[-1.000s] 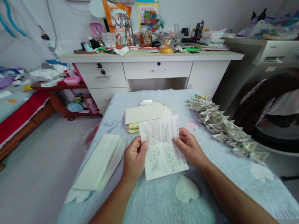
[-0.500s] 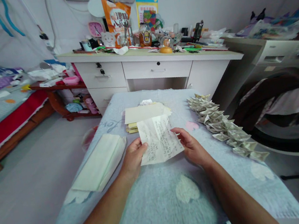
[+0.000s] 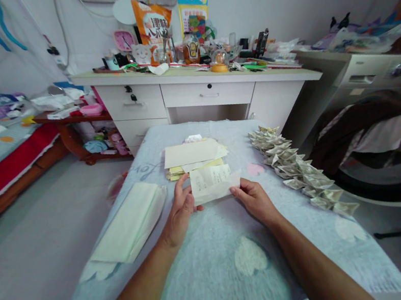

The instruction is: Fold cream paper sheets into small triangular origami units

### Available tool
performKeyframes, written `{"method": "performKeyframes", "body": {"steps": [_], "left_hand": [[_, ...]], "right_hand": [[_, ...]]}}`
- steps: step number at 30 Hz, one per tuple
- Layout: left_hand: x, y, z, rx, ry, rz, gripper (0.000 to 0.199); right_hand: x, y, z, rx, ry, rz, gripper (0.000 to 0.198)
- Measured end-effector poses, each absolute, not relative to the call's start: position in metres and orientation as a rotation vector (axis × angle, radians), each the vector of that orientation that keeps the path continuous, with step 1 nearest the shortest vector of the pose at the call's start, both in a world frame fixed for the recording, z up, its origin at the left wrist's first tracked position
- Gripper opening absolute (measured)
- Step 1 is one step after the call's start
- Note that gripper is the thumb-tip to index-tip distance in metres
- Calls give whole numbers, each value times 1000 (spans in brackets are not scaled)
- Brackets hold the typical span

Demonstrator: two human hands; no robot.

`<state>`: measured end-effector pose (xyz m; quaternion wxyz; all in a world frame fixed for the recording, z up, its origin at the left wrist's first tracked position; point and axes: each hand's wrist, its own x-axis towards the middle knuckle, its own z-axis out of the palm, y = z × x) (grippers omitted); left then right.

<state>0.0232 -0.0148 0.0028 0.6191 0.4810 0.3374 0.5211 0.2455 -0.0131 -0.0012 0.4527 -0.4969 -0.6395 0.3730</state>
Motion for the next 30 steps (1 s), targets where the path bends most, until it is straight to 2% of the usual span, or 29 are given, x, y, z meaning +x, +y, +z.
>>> {"method": "performKeyframes", "body": {"steps": [4, 9, 13, 15, 18, 21, 24, 27, 30], "left_hand": [[25, -14, -1, 1142, 768, 1202, 93], [29, -6, -8, 1152, 950, 1258, 86], [29, -7, -7, 1216, 1009, 1251, 83], [28, -8, -7, 1291, 1053, 1248, 75], [26, -8, -10, 1494, 1204, 1178, 48], [24, -7, -11, 1715, 1363, 1083, 30], [25, -7, -10, 1841, 1406, 1034, 28], [25, -7, -10, 1945, 1419, 996, 28], [25, -6, -12, 2055, 1420, 952, 29]], "right_hand": [[243, -13, -4, -1269, -1504, 989, 24], [242, -12, -8, -1212, -1432, 1061, 21], [241, -14, -8, -1274, -1491, 988, 48], [241, -16, -6, -1318, -1563, 897, 54], [241, -18, -3, -1363, -1680, 784, 46], [240, -20, -2, -1380, -1801, 725, 28], [240, -22, -1, -1357, -1907, 778, 15], [242, -23, 3, -1376, -1924, 758, 18], [247, -21, 7, -1448, -1813, 542, 24]]}}
